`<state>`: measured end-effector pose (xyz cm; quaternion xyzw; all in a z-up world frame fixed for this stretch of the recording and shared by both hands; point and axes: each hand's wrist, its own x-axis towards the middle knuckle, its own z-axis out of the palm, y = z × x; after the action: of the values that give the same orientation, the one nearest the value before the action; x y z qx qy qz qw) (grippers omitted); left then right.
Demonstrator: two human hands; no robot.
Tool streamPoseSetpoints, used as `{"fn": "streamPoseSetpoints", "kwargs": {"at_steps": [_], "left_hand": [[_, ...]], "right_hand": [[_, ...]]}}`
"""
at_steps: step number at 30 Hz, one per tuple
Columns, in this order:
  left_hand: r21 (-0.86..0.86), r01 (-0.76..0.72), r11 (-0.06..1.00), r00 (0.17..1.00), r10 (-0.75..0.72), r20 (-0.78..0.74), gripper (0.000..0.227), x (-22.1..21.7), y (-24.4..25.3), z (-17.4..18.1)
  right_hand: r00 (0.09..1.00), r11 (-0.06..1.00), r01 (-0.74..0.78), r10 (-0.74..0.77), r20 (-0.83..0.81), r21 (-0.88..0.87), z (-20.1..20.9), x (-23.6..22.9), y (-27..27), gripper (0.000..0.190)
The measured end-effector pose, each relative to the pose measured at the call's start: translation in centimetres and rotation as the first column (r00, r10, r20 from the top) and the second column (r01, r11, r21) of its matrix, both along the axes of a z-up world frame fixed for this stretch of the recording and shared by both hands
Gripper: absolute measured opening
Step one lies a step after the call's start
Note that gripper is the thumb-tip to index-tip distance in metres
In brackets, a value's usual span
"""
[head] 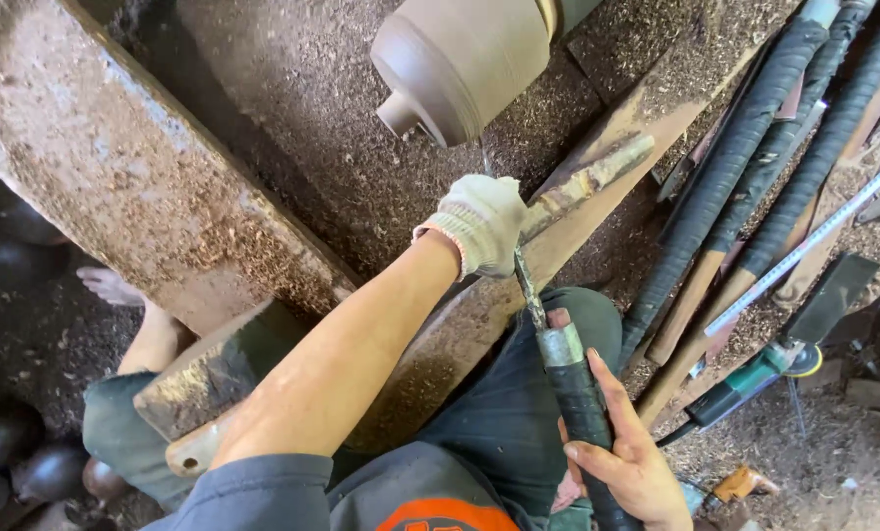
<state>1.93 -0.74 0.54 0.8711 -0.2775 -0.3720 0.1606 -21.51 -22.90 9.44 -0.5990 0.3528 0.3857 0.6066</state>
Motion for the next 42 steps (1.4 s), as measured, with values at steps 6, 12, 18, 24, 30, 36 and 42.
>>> {"fn": "streamPoseSetpoints", "kwargs": {"at_steps": [6,12,18,24,30,36,42], "left_hand": [[0.048,-0.071,0.996,0.994,0.075,-0.082,0.031,0.1,-0.1,0.2],[0.031,-0.095,0.995,0.995,0.096,-0.034,0.030,-0.2,-0.5,-0.8],[0.029,-0.119,0.993,0.993,0.119,-0.018,0.025,-0.3,-0.4,-0.6],[0.035,-0.161,0.986,0.985,0.163,-0.055,0.029,-0.2,-0.3,-0.3],[0.072,-0.175,0.982,0.982,0.179,-0.063,0.028,-0.3,-0.5,-0.7],[0.135,-0.147,0.980,0.981,0.162,-0.107,0.029,0.1,-0.6,0.4],[0.152,-0.160,0.975,0.982,0.173,-0.080,0.032,-0.1,-0.8,0.3]], "right_hand": [[0.995,0.994,-0.096,0.094,0.040,0.047,0.4,1.4,-2.1,0.113],[0.989,0.987,-0.146,0.144,0.030,0.071,0.6,2.7,-3.3,0.109],[0.988,0.983,-0.149,0.151,-0.013,0.109,0.6,3.8,-4.5,0.109],[0.977,0.971,-0.214,0.215,0.001,0.106,0.6,5.1,-5.4,0.108],[0.982,0.972,-0.168,0.179,-0.056,0.162,-0.1,5.1,-7.2,0.106],[0.987,0.971,-0.134,0.148,-0.056,0.199,-0.8,5.2,-8.0,0.107],[0.982,0.971,-0.141,0.162,-0.100,0.192,-0.9,5.9,-8.3,0.106]]}}
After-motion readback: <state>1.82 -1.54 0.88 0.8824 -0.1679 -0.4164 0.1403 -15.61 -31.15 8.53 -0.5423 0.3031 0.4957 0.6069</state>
